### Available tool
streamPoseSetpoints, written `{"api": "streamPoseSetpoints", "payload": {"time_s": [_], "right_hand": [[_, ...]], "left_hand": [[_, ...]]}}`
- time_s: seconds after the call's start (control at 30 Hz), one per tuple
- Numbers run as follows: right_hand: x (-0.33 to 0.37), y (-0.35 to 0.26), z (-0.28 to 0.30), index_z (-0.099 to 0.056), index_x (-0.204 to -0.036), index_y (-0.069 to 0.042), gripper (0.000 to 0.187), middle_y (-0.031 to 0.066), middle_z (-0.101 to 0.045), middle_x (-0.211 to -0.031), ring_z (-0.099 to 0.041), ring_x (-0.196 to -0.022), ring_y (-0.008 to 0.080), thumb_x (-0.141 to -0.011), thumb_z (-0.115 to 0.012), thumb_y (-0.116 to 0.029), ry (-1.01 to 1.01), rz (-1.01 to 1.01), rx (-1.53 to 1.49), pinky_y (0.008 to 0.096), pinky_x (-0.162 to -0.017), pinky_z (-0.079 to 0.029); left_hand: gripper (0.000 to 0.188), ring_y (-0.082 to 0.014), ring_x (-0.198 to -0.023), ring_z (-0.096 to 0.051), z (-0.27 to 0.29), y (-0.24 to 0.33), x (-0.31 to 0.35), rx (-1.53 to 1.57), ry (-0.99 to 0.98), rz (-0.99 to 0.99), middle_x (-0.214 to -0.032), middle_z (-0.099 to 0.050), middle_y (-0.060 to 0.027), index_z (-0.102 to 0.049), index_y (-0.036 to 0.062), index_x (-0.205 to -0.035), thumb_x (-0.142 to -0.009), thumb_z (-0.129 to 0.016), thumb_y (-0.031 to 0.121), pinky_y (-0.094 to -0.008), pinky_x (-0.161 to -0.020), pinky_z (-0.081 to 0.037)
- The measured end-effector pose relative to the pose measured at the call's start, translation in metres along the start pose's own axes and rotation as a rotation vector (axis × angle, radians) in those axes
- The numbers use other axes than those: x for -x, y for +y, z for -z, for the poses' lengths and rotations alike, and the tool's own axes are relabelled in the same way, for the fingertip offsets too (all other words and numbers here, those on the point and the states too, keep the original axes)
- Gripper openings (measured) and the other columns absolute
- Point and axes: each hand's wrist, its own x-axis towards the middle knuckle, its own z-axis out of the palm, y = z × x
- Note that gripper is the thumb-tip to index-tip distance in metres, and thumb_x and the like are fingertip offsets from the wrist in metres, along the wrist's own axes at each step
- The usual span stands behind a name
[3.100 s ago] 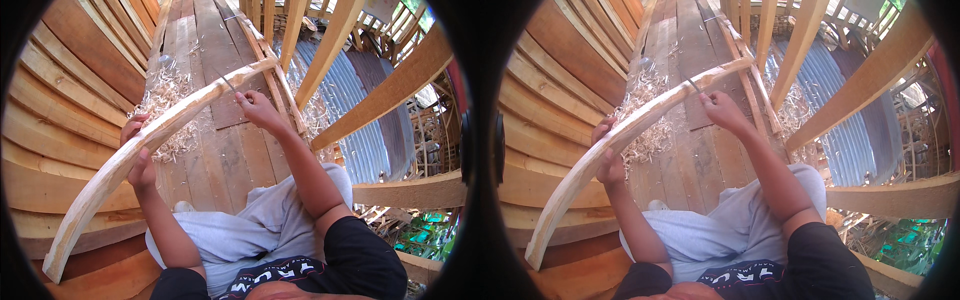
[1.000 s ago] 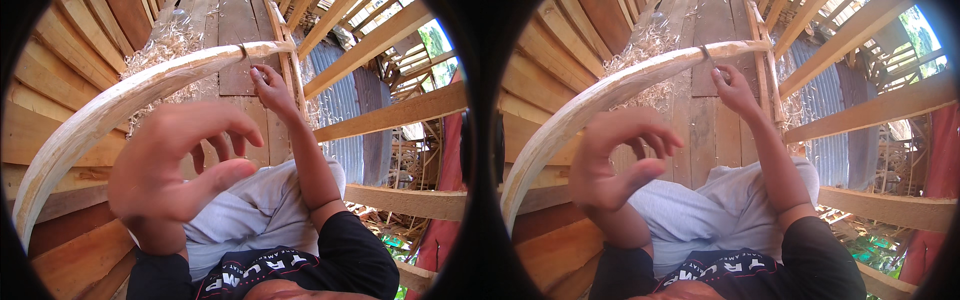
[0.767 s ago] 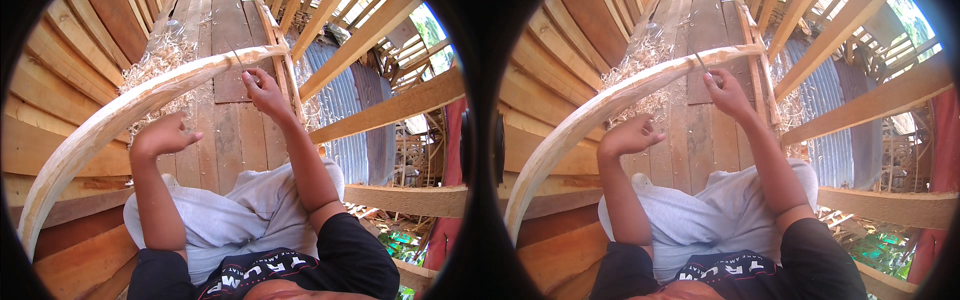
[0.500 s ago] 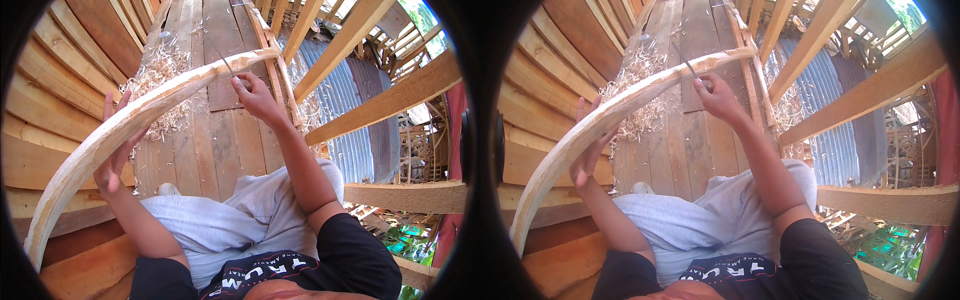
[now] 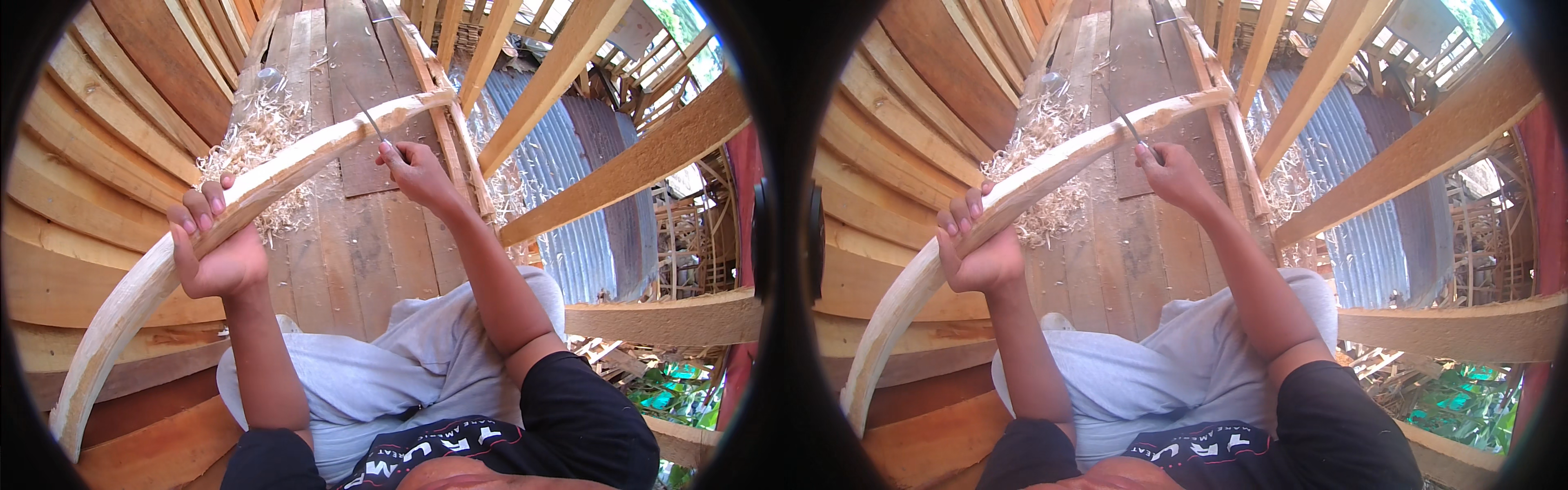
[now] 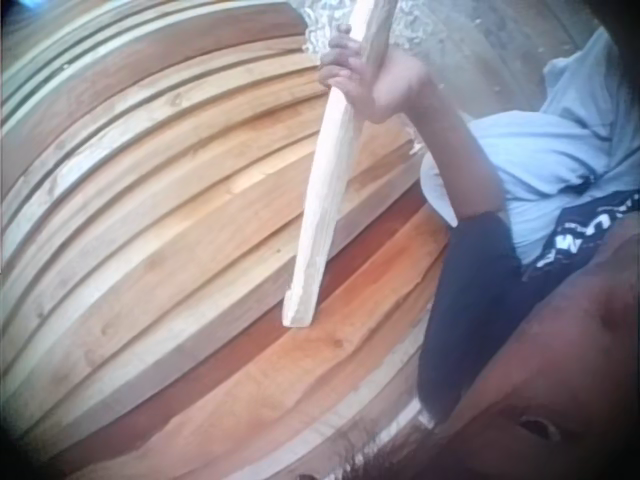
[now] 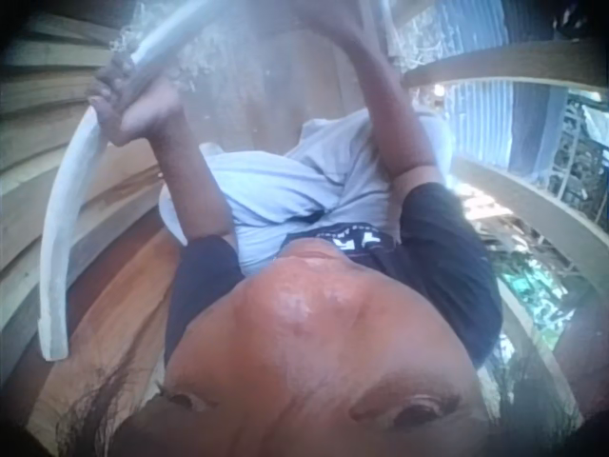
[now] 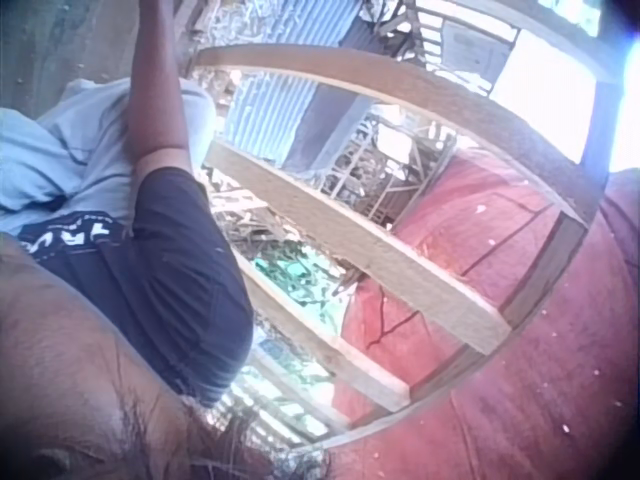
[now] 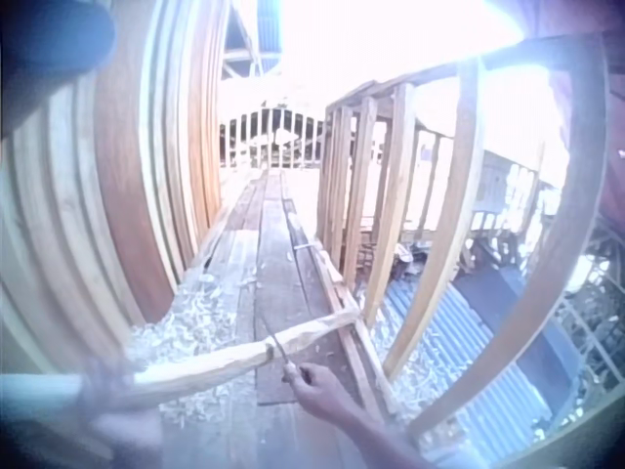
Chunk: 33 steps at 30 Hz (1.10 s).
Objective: The person sits on a wooden floor and uses a knife to carve a long, curved piece of wood. They hold the wood with their left hand and repeatedly shave off thin strips with the knife in their right hand, rotating the piece to work on different sides.
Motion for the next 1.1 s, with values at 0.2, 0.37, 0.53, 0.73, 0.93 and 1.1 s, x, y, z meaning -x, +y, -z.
{"api": "streamPoseSetpoints", "payload": {"time_s": [0.2,0.37,0.53,0.73,0.93,1.1], "right_hand": [[0.003,-0.003,-0.002,-0.067,-0.090,0.001,0.044,0.0041,-0.051,-0.064,-0.048,-0.065,0.0122,-0.096,-0.052,-0.040,-0.007,0.015,-0.012,0.0318,-0.062,-0.041],[0.009,-0.013,0.000,-0.068,-0.091,-0.001,0.039,0.0020,-0.051,-0.064,-0.046,-0.064,0.0102,-0.097,-0.052,-0.036,0.006,0.011,-0.093,0.0300,-0.061,-0.040],[0.005,-0.007,0.000,-0.063,-0.083,-0.002,0.045,-0.0020,-0.044,-0.058,-0.039,-0.053,0.0067,-0.100,-0.046,-0.040,0.038,0.021,-0.125,0.0270,-0.048,-0.033],[0.007,-0.011,-0.004,-0.060,-0.077,0.001,0.050,0.0034,-0.046,-0.060,-0.045,-0.061,0.0119,-0.100,-0.045,-0.040,0.047,-0.009,-0.104,0.0326,-0.059,-0.039],[0.006,-0.014,0.000,-0.057,-0.076,-0.001,0.049,0.0013,-0.045,-0.059,-0.042,-0.057,0.0095,-0.100,-0.043,-0.041,0.049,0.012,-0.127,0.0298,-0.053,-0.035],[0.008,-0.018,0.001,-0.057,-0.074,0.001,0.050,0.0034,-0.046,-0.060,-0.044,-0.062,0.0118,-0.100,-0.043,-0.040,0.058,0.009,-0.148,0.0325,-0.059,-0.038]], "left_hand": [[0.025,-0.0124,-0.073,-0.039,0.003,0.002,-0.006,-0.027,-0.315,0.025,-0.066,-0.035,0.0061,-0.036,0.0214,-0.069,-0.074,-0.059,0.029,-0.0352,-0.090,-0.030],[0.029,-0.0106,-0.070,-0.039,0.003,0.009,-0.010,-0.019,-0.538,0.072,-0.065,-0.036,0.0077,-0.036,0.0232,-0.068,-0.069,-0.065,0.029,-0.0336,-0.089,-0.030],[0.027,-0.0104,-0.069,-0.039,0.001,0.004,-0.009,0.067,-0.495,0.060,-0.064,-0.036,0.0077,-0.038,0.0235,-0.068,-0.066,-0.065,0.027,-0.0320,-0.089,-0.031],[0.022,-0.0114,-0.069,-0.039,-0.011,0.003,-0.006,0.017,-0.313,0.021,-0.064,-0.035,0.0069,-0.039,0.0222,-0.068,-0.063,-0.060,0.024,-0.0318,-0.088,-0.032],[0.022,-0.0138,-0.068,-0.039,-0.018,-0.005,-0.007,-0.006,-0.310,-0.020,-0.064,-0.035,0.0042,-0.037,0.0205,-0.069,-0.057,-0.057,0.020,-0.0350,-0.089,-0.031],[0.023,-0.0133,-0.068,-0.040,-0.018,-0.006,-0.008,0.039,-0.280,0.001,-0.064,-0.035,0.0048,-0.037,0.0207,-0.068,-0.058,-0.058,0.022,-0.0335,-0.087,-0.031]]}}
